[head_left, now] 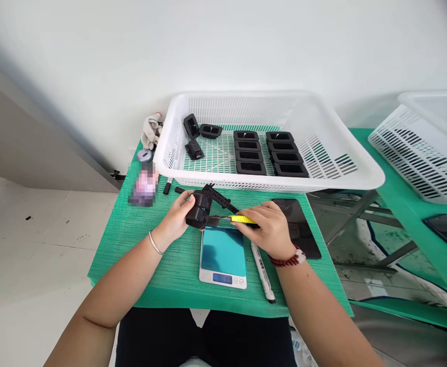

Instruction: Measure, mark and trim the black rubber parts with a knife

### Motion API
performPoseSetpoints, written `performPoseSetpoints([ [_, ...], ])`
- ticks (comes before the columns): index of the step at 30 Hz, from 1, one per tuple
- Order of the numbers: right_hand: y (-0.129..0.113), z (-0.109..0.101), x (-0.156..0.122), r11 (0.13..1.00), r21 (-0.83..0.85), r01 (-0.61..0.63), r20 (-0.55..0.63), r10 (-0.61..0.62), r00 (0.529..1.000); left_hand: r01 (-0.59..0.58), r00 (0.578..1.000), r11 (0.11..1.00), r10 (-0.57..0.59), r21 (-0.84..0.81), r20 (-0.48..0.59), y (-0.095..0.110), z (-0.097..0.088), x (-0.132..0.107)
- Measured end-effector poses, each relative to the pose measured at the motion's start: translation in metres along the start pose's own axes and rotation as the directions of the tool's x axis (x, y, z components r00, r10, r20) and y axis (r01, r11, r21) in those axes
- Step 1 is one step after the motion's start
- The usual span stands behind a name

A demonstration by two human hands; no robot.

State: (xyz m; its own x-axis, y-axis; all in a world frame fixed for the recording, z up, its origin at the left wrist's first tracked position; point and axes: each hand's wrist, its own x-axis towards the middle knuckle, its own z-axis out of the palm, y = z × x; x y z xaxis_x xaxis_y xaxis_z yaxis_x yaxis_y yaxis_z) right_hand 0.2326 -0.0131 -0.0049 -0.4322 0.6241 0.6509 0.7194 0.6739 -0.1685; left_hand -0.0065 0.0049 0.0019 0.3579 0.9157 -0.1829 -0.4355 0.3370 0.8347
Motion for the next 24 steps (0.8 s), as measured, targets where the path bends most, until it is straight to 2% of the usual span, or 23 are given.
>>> performPoseSetpoints([
  [4, 0.0054, 0.0012, -0.0023, 0.982, -0.14, -0.125, -0.092, 0.112, 0.989, 0.034, 0.996, 0.999, -0.036, 0.021, 0.078, -0.0022, -0.0022, -0.0007],
  [8, 0.0055, -0.0011, -0.0024, 0.976, -0.151, -0.155, -0.132, 0.136, 0.982, 0.021, 0.999, 1.0, -0.021, 0.014, 0.045, -0.0031, -0.0016, -0.001],
  [11, 0.0012, -0.0033, -0.0009, 0.991, -0.052, -0.121, -0.061, 0.118, 0.991, 0.006, 1.0, 1.0, -0.006, -0.008, 0.005, -0.0022, -0.0002, -0.0002],
  [14, -0.0023, -0.0035, 0.0003, 0.999, 0.033, -0.033, -0.007, 0.033, 0.999, -0.026, 0.999, 1.0, 0.026, -0.007, -0.04, -0.0012, 0.0008, 0.0002],
  [18, -0.0023, -0.0013, 0.0003, 0.998, 0.051, 0.036, 0.015, -0.036, 0.999, -0.011, 1.0, 1.0, 0.011, -0.008, -0.022, -0.0003, 0.0017, -0.001],
  [22, 0.0014, 0.0004, -0.0014, 0.997, -0.037, -0.072, -0.036, 0.071, 0.997, 0.039, 0.996, 0.999, -0.038, -0.006, 0.083, 0.0, 0.0017, -0.0024],
  [24, 0.0032, 0.0002, -0.0022, 0.986, -0.09, -0.138, -0.081, 0.131, 0.988, 0.048, 0.994, 0.999, -0.048, 0.004, 0.1, -0.0008, 0.0013, -0.0024],
])
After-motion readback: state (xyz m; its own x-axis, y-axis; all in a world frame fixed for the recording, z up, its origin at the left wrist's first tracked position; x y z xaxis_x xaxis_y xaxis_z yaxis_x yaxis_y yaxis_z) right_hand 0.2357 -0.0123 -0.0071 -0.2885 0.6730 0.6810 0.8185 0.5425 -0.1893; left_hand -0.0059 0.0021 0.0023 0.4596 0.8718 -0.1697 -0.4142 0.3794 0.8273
